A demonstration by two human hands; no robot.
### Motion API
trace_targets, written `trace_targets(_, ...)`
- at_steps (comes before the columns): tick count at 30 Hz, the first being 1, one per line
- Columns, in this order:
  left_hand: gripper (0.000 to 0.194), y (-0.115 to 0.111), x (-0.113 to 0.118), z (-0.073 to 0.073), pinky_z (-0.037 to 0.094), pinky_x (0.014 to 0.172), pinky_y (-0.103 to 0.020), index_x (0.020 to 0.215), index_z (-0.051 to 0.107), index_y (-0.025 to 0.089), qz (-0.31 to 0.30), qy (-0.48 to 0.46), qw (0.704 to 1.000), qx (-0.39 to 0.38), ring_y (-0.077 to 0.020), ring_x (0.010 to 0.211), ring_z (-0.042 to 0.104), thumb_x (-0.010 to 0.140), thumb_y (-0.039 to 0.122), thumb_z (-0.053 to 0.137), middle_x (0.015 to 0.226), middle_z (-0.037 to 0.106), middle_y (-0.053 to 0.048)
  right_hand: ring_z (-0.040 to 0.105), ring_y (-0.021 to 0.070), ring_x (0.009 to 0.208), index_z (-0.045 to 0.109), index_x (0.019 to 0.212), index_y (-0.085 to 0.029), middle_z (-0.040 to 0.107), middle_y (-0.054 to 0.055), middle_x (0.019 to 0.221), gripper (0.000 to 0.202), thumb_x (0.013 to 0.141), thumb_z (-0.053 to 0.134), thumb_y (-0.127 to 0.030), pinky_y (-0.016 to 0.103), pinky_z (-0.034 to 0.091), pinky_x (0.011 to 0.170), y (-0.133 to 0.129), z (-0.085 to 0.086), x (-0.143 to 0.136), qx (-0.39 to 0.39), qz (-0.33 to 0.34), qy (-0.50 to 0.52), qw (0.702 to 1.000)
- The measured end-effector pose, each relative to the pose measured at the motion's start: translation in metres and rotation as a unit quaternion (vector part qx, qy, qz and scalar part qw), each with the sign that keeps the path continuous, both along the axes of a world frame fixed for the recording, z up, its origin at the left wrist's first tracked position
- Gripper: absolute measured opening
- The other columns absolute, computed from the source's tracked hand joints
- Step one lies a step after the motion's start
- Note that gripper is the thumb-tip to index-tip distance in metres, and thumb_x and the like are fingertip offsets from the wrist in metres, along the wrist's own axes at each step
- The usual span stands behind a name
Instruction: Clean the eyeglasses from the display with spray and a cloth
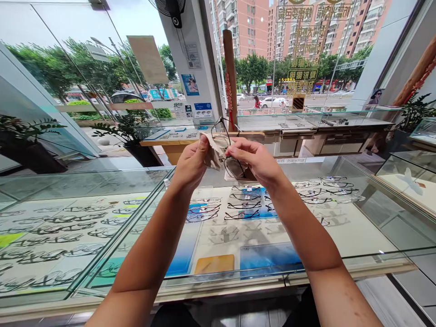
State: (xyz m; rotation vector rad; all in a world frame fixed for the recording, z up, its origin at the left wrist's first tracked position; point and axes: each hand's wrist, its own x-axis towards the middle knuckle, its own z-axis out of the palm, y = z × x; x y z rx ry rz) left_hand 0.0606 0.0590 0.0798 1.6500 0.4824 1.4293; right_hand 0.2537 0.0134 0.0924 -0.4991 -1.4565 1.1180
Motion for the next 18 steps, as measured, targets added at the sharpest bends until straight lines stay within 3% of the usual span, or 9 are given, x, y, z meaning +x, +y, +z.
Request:
trace_targets(4,0.066,-0.004,0.001,0.001,0.052,0.059,-0.027,0.084,0.077,0.018,0.033,-0.009,0.999,-0.005,-0.0177,0.071,0.072,0.088,0.084,0.073,0.073,0.076,-0.005,0.064,0.0155,0.089,0.082,0.079,-0.025,0.073,0.001,0.095,0.031,0.082,0.093,-0.053,0.030,0.053,0.086,0.006,-0.006,0.002,0.001,0.002,-0.064,0.998)
trace_targets(8,0.062,-0.006,0.002,0.002,0.049,0.056,-0.026,0.084,0.077,0.017,0.042,-0.017,0.999,-0.005,-0.0163,0.066,0.069,0.086,0.080,0.079,0.071,0.075,-0.004,0.059,0.0143,0.077,0.080,0.080,-0.023,0.072,-0.001,0.082,0.034,0.079,0.095,-0.053,0.030,0.048,0.074,0.009,-0.009,0.004,-0.034,0.005,-0.086,0.996)
trace_targets(12,0.055,-0.006,0.000,0.004,0.053,0.061,-0.026,0.088,0.078,0.017,0.008,-0.024,0.999,-0.022,-0.0157,0.068,0.070,0.083,0.071,0.088,0.076,0.077,-0.004,0.055,0.0140,0.071,0.080,0.078,-0.022,0.069,-0.001,0.075,0.036,0.079,0.095,-0.056,0.031,0.045,0.069,0.008,-0.008,0.007,-0.029,-0.012,-0.105,0.994)
trace_targets(18,0.051,-0.010,-0.008,0.010,0.059,0.074,-0.027,0.100,0.081,0.018,-0.046,-0.021,0.998,-0.042,-0.0168,0.077,0.074,0.066,0.047,0.105,0.090,0.081,-0.005,0.053,0.0127,0.069,0.079,0.075,-0.021,0.068,-0.001,0.072,0.043,0.075,0.097,-0.060,0.029,0.044,0.066,0.007,-0.006,0.007,-0.024,-0.029,-0.086,0.996)
